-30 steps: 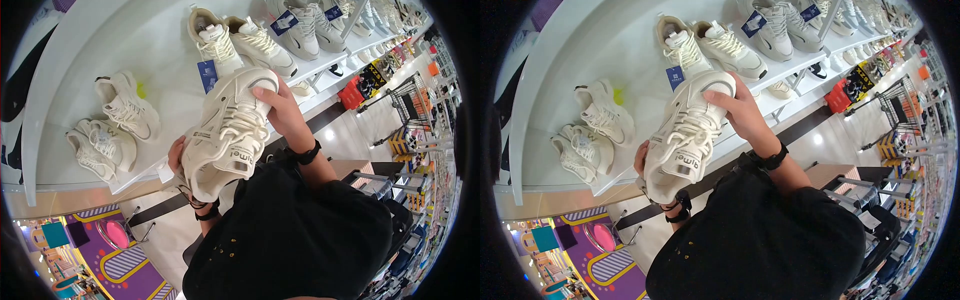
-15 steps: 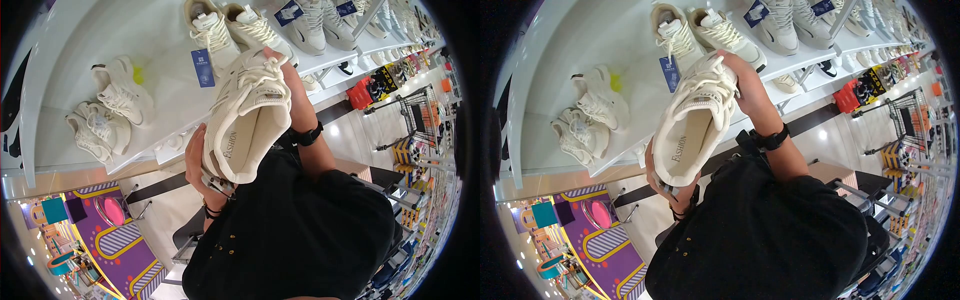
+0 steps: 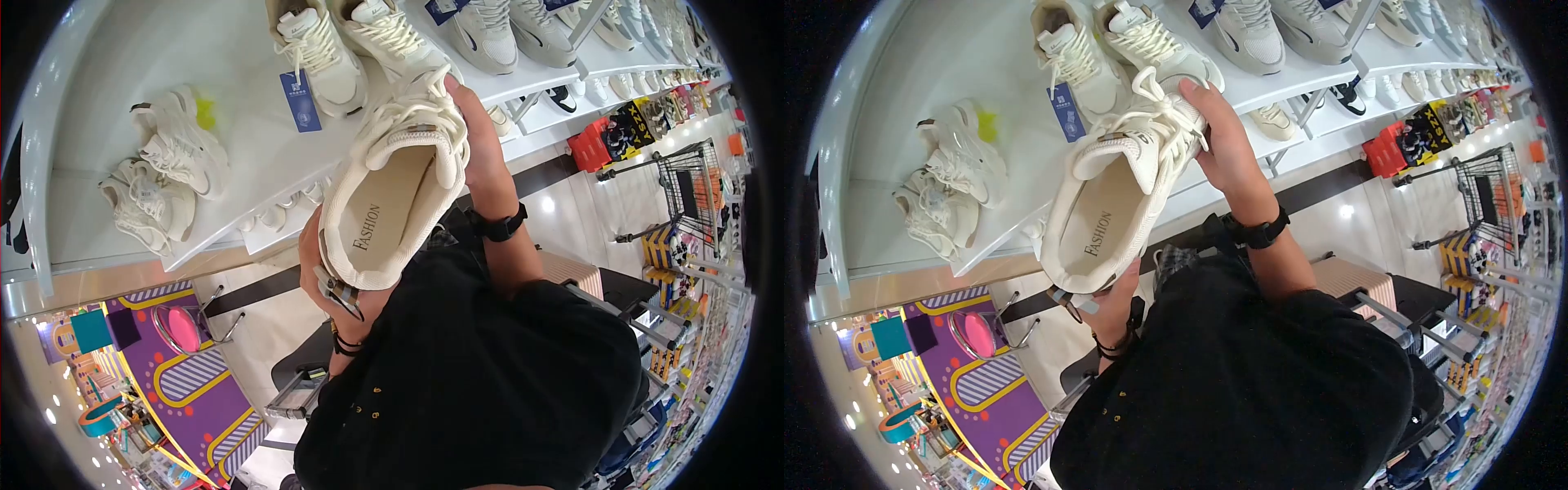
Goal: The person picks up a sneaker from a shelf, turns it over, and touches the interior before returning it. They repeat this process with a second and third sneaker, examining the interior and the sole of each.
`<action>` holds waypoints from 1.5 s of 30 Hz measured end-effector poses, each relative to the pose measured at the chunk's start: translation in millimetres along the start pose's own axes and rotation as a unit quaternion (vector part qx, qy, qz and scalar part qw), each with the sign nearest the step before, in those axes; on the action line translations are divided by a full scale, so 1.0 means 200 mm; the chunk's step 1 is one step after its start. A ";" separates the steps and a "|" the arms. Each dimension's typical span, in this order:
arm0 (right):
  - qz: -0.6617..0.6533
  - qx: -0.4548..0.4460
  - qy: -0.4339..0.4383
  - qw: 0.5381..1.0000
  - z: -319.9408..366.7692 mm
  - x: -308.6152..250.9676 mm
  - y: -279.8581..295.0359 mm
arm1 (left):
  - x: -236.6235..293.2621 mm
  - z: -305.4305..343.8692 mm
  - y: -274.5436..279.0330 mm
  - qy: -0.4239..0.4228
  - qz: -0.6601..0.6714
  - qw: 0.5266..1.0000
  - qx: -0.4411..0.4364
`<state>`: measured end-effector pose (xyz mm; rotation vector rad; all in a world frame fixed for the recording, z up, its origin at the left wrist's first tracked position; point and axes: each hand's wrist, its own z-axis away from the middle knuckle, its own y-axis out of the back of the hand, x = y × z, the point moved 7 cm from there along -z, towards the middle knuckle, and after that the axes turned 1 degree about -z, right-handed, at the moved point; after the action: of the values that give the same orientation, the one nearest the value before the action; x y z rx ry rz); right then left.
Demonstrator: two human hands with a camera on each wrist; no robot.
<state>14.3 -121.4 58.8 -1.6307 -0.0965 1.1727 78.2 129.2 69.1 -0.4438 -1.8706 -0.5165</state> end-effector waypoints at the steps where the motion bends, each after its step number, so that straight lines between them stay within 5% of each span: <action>1: 0.002 -0.001 0.002 1.000 0.00 -0.01 0.00 | 0.01 -0.01 0.00 -0.008 -0.007 1.000 -0.004; 15: -0.018 -0.023 0.054 0.998 0.03 0.02 -0.05 | 0.04 -0.06 0.08 -0.094 -0.103 0.989 -0.045; 30: -0.024 0.019 0.054 0.998 0.05 0.01 -0.03 | -0.24 -0.02 0.15 -0.072 -0.152 0.986 -0.011; 36: -0.011 0.018 0.041 0.999 0.05 0.05 -0.05 | -0.13 0.03 0.14 0.010 -0.108 0.994 0.011; 39: -0.017 0.015 0.013 1.000 0.04 0.09 -0.02 | -0.04 0.03 0.11 -0.016 -0.137 0.987 -0.080; 45: 0.057 0.067 0.079 0.993 0.17 0.00 -0.15 | 0.19 -0.01 0.04 -0.023 -0.058 0.998 -0.018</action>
<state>3.9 -85.8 84.4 -1.6197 0.1753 1.1065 70.9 137.5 106.3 -0.3744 -1.9426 -0.6230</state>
